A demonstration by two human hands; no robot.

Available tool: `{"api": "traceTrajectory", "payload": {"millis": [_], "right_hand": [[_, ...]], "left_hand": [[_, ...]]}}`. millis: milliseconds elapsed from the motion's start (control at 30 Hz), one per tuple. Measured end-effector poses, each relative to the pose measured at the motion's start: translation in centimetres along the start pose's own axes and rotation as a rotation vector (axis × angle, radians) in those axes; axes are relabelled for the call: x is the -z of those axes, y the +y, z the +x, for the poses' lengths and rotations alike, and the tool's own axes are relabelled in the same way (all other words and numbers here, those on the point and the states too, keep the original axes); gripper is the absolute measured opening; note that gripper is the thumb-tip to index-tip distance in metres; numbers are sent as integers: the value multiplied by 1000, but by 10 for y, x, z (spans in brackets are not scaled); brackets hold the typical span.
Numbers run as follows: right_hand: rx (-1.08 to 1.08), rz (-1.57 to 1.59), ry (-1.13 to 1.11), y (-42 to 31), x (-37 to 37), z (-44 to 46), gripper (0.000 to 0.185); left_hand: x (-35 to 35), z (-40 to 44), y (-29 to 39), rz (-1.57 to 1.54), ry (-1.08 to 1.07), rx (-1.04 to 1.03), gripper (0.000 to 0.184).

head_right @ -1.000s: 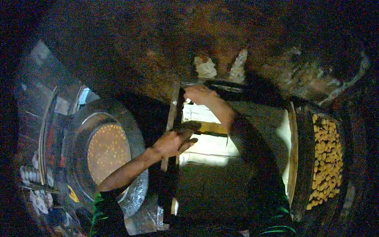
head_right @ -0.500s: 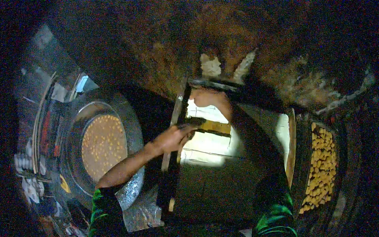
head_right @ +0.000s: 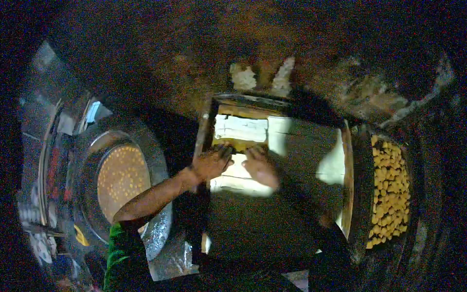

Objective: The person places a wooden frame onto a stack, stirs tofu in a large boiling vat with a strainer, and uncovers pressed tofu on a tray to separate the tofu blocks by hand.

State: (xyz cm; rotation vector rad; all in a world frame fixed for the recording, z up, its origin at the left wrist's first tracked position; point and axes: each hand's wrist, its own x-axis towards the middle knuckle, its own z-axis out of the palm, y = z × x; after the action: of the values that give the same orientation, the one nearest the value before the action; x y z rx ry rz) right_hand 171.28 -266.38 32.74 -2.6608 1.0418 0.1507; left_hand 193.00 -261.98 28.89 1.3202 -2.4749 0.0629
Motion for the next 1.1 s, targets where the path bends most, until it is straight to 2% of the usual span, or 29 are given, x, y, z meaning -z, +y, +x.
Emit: {"api": "traceTrajectory", "payload": {"millis": [67,100,167,200,233,300,333,367,433,500,567,600,633,667,700,767,933,967,1033,1067,1100], "right_hand": [[-161,140,16,-12,-15,-12,51],[-174,147,19,-12,-15,-14,51],[-116,188,-44,-10,-9,-12,51],[-103,349,26,-12,-4,-13,52],[-85,291,-9,-9,5,-11,55],[-132,582,-149,-7,28,-7,58],[-20,391,-157,22,-4,16,60],[27,596,-58,19,-1,11,56],[102,417,-243,34,6,27,53],[87,442,-321,45,2,35,55],[200,413,-81,46,-1,33,56],[127,494,-114,40,8,29,57],[132,497,-118,35,18,28,57],[45,477,-302,30,29,29,63],[-44,453,-484,28,37,30,71],[-43,437,-482,25,39,28,77],[133,536,-276,28,12,25,64],[131,537,-279,29,7,21,64],[273,396,-10,27,-2,12,53],[230,349,97,19,0,0,47],[229,350,96,15,-7,-6,47]], "left_hand": [[3,-2,12,150,-83,53,43],[7,-1,18,183,-119,50,42],[11,0,21,161,-162,96,40],[10,1,21,169,-158,115,42],[9,6,16,176,-163,107,42],[8,17,4,-234,-257,226,45],[-3,21,-6,-366,-249,231,48],[2,26,-9,-361,-250,234,48],[10,35,-11,-463,-395,163,50],[-5,35,-21,-492,-383,179,53],[-13,35,-29,-510,-442,105,53],[-3,35,-25,-510,-444,110,53],[7,35,-20,-542,-434,142,42],[14,33,-16,-574,-424,173,33],[11,31,-20,-574,-426,176,33],[1,31,-29,-646,-434,134,31],[-26,30,-36,-682,-281,-9,34],[-6,32,-22,-587,-304,30,39],[14,27,1,-495,-329,72,44],[18,23,12,-304,-290,78,49],[17,18,18,-114,-248,83,53]]}}
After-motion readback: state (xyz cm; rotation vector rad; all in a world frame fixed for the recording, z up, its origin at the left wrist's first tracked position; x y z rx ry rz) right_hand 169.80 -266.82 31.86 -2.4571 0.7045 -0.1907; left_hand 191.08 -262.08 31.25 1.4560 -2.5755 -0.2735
